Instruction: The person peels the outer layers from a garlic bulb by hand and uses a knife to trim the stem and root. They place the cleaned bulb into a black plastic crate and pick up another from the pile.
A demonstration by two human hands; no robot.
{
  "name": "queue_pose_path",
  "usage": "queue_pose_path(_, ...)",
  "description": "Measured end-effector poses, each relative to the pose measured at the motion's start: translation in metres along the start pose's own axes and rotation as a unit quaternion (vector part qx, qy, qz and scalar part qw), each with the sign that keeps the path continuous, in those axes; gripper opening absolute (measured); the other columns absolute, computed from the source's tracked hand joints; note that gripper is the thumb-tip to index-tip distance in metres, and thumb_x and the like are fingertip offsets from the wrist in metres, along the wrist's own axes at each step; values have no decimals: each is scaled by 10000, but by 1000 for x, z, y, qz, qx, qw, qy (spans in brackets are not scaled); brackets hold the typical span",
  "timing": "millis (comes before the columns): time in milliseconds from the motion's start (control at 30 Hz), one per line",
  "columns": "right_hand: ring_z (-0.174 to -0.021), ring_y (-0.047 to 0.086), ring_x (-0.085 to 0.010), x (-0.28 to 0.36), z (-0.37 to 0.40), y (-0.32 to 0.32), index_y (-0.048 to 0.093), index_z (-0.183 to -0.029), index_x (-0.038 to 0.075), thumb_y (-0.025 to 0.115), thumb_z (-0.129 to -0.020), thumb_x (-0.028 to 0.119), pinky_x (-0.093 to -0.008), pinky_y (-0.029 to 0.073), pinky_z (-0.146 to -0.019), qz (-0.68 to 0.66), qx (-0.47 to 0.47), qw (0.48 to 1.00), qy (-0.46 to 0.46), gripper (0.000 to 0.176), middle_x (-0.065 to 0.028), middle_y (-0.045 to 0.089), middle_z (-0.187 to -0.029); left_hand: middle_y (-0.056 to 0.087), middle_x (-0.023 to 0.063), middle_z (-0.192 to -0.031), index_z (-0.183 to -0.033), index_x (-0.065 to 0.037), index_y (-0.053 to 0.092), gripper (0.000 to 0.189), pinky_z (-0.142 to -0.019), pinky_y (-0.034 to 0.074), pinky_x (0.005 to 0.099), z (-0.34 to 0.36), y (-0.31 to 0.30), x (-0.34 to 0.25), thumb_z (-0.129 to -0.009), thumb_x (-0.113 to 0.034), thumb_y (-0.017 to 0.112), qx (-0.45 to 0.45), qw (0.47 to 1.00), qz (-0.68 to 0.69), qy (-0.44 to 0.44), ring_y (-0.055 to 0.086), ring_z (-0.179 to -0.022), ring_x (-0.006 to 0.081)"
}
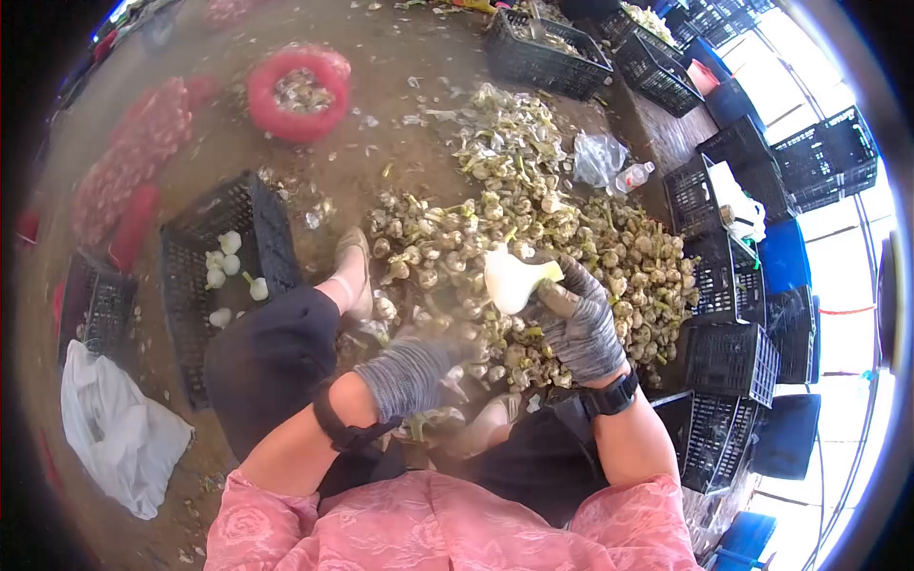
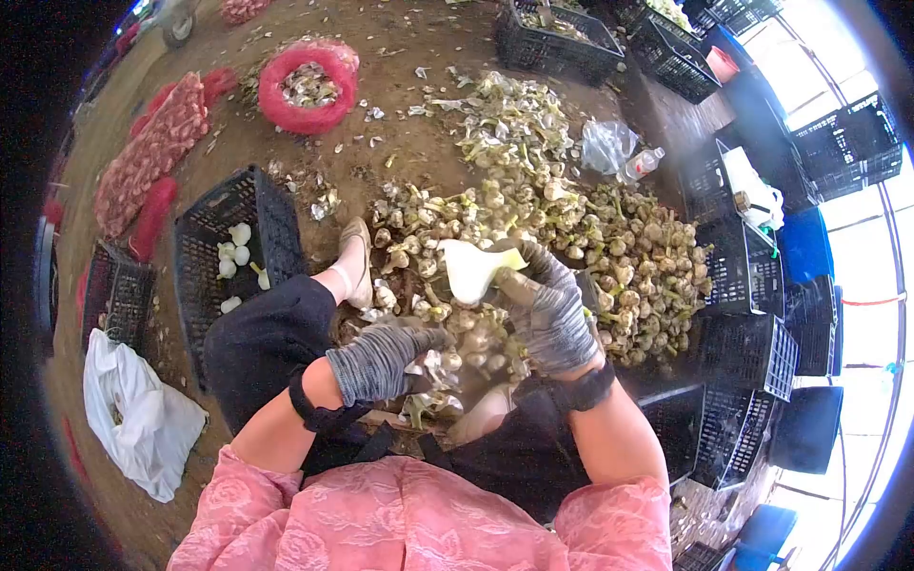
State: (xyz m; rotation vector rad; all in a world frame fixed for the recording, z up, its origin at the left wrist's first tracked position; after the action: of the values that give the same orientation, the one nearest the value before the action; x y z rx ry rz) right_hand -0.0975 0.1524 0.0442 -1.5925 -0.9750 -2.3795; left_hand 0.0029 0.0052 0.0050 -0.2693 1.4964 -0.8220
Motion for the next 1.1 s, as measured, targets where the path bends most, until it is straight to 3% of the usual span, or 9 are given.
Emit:
queue_pose_path(100,-912,564,-156,1,2,1,521,-1083,-18,605,-745,47,-267,476,-758,82,37,996,-25,354,-98,589,-994,589,96,-934,-1012,-65,547,341,-697,482,304,-2,-10,-8,-750,-246,669,8,999,-42,-13,595,-792,264)
queue_pose_path(200,-917,546,-147,5,7,11,564,-1021,15,565,-706,-41,-276,446,-800,291,9,947,-134,320,-63,590,-983,582,76,-919,-1001,-47,532,302,-700,488,278,3,-15,1,-777,-206,658,-217,803,552,-60,592,-788,203)
queue_pose_path(267,-930,543,-145,1,5,12,564,-1027,18,579,-712,-36,-275,441,-815,346,47,920,-177,320,-65,589,-999,586,60,-871,-974,-20,525,209,-713,472,252,4,-17,4,-806,-110,610,-256,763,592,-38,568,-782,134)
queue_pose_path(500,-941,538,-138,-11,7,21,563,-1035,24,602,-733,-51,-273,438,-822,279,54,953,-106,314,-65,585,-1020,582,30,-821,-935,-15,538,111,-705,453,230,5,-22,10,-826,-27,552,-397,866,301,40,546,-772,95)
queue_pose_path(600,-894,552,-128,-15,4,23,569,-1034,27,604,-736,-39,-263,444,-800,282,46,952,-106,307,-55,604,-971,576,20,-797,-923,-20,538,105,-690,455,243,3,-13,21,-820,-25,561,-374,718,587,23,549,-766,99)
queue_pose_path(667,-867,559,-127,-17,1,25,576,-1020,28,605,-729,-39,-260,448,-784,330,49,934,-126,301,-57,611,-941,571,7,-787,-907,-23,536,98,-676,453,246,10,-23,13,-815,-26,567,-374,840,392,-29,542,-746,93)
queue_pose_path(800,-788,579,-136,-11,3,33,595,-979,32,610,-704,-40,-257,462,-730,468,35,860,-200,285,-67,623,-853,549,-11,-766,-891,-24,531,85,-653,438,229,14,-36,1,-811,-13,555,-456,881,-32,121,505,-699,77)
queue_pose_path(900,-809,578,-119,-6,3,33,597,-987,13,600,-706,-58,-257,462,-739,483,42,854,-191,290,-65,631,-882,552,-8,-771,-890,-26,531,76,-656,439,230,3,-31,15,-816,-19,550,-378,834,402,19,507,-706,76)
queue_pose_path(1100,-797,588,-142,-10,6,26,609,-936,27,612,-686,-44,-262,463,-727,469,44,851,-232,260,-71,630,-888,568,8,-789,-884,-26,542,68,-647,441,237,-4,-21,23,-823,-52,557,-314,783,532,-66,512,-709,80)
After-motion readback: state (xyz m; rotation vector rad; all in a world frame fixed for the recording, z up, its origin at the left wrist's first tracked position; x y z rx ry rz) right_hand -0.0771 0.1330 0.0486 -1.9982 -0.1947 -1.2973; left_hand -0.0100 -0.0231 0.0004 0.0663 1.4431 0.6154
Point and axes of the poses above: each hand's wrist, its own z-axis away from the middle knuckle, its own y-axis out of the palm, x = y × z, the point moved 3 cm from there along -z, towards the middle knuckle
